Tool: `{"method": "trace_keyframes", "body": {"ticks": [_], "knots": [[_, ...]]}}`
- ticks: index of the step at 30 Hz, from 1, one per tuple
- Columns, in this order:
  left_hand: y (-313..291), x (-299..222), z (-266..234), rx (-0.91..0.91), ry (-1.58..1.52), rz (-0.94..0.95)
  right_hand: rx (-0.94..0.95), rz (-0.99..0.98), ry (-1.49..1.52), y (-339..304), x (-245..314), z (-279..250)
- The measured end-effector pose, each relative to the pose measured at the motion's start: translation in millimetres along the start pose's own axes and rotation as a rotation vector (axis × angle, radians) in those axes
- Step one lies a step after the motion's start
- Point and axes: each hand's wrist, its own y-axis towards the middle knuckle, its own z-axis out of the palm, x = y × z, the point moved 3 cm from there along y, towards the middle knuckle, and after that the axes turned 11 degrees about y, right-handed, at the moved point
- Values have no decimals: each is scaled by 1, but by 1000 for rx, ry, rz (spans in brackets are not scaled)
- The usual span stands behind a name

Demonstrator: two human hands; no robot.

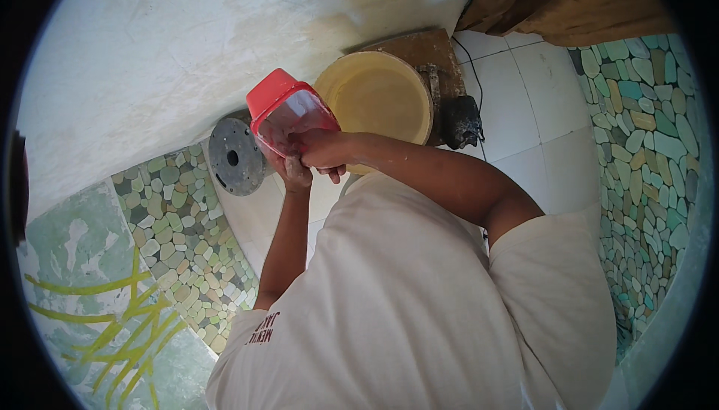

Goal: Cleaning a small plastic container by rinsing it and scrubbing it in a bucket of water.

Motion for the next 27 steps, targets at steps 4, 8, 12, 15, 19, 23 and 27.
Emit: {"method": "trace_keyframes", "body": {"ticks": [4, 8, 12, 15, 19, 23, 27], "knots": [[3, -4, -3, 7, -85, -2, 2, -39, 161, -6, 4, 3], [6, 1, -7, -41, 9, 34, 86, -38, 404, 2, -8, 4], [-1, 16, -15, -75, -43, -79, 189, -90, 682, 7, -15, 10], [4, 1, -7, -147, -24, -67, 135, -157, 709, -4, -15, 5], [2, -2, -17, -191, -45, 9, 104, -209, 632, -32, -9, -6], [-4, 0, -33, -237, -66, 8, -19, -152, 622, -49, -33, -48], [-12, 0, -48, -323, -16, -76, -284, -72, 427, -32, -76, -100]]}}
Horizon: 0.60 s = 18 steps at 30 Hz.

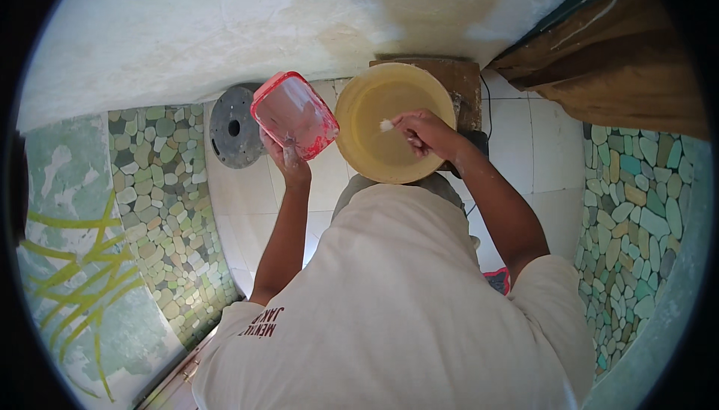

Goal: Cleaning a small plastic container by rinsing it and scrubbing it in a bucket of water.

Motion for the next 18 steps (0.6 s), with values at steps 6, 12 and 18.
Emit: {"method": "trace_keyframes", "body": {"ticks": [6, 12, 18], "knots": [[-16, 4, -8, -14, -40, -77, -403, 182, -278, 109, -79, -74], [-42, 7, -18, 9, 74, -177, -435, 190, -460, 159, -133, -116], [-56, 9, -24, -11, -92, -326, -447, 172, -643, 171, -155, -130]]}}
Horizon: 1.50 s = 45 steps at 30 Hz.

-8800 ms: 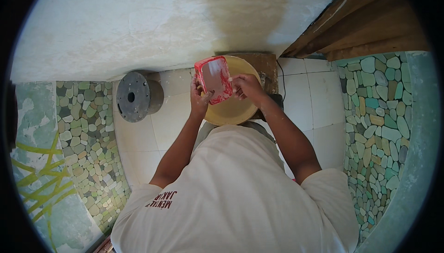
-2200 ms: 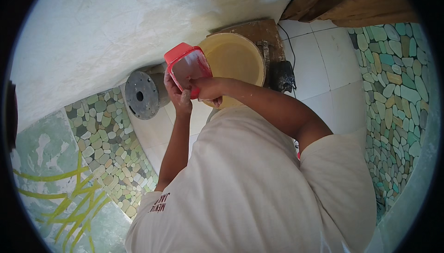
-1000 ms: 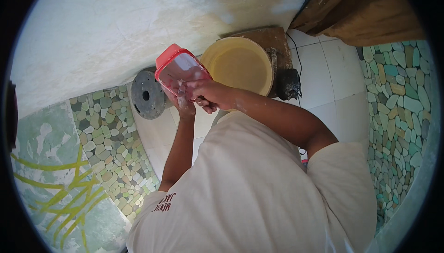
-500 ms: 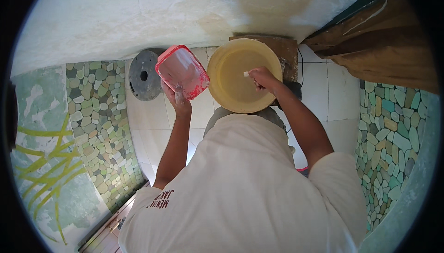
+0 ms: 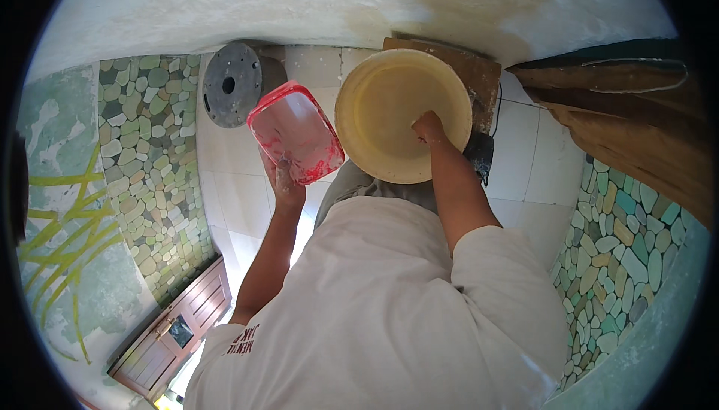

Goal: Cleaning a small plastic container by rinsing it and scrubbing it in a bucket of water.

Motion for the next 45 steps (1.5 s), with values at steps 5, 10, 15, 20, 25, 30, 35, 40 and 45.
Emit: {"method": "trace_keyframes", "body": {"ticks": [5, 10, 15, 20, 25, 30, 35, 40, 45], "knots": [[0, 2, -3, 16, -5, -30, -50, 58, -45, -1, 1, -1], [10, 2, 8, 71, -38, -38, -131, -140, -466, 11, -10, -6], [9, 3, -2, 70, 38, -21, -177, -59, -603, -11, 22, 4], [10, 3, 7, 116, -25, -41, -268, -97, -535, -7, 17, -6], [8, -2, 11, 144, -155, -116, -307, -160, -465, -12, 28, -3], [11, 4, 16, 187, -281, -260, -424, -275, -237, -19, 27, -12], [15, 4, 31, 234, -289, -313, -537, -421, 7, -64, 64, -24], [22, 9, 38, 257, -198, -258, -458, -611, 372, -154, 148, -44], [27, 8, 59, 341, -132, -211, -205, -999, 500, -235, 225, -52]]}}
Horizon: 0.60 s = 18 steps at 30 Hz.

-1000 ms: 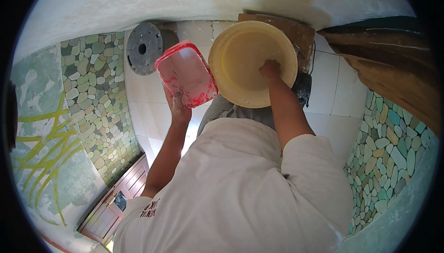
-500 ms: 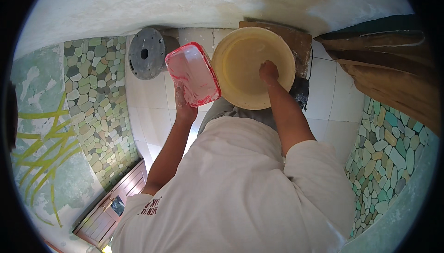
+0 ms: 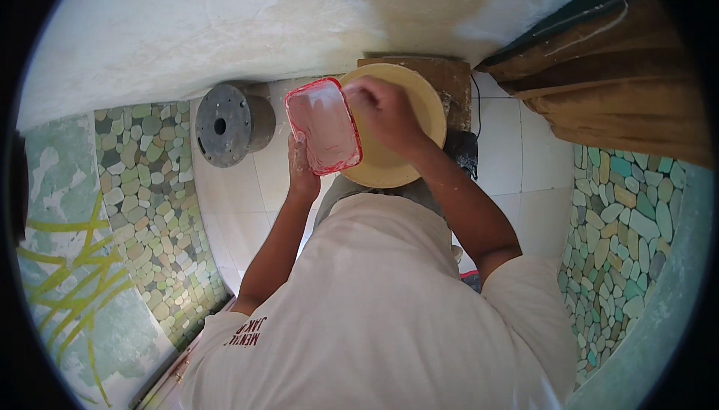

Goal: Cleaning a small plastic container by rinsing it and scrubbing it in a bucket of water.

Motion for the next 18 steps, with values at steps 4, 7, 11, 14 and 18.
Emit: {"method": "trace_keyframes", "body": {"ticks": [4, 7, 11, 14, 18], "knots": [[7, -7, 16, 50, 79, 16, 469, -24, -443, 3, 25, 33], [9, -12, 24, 26, 169, 26, 630, 114, -774, 0, 19, 46], [8, -17, 30, 34, 205, 96, 610, 57, -733, -5, 20, 55], [11, -17, 28, 47, 235, 153, 615, -71, -728, -1, 19, 61], [14, -26, 34, 68, 188, 205, 591, -144, -767, -5, 7, 65]]}}
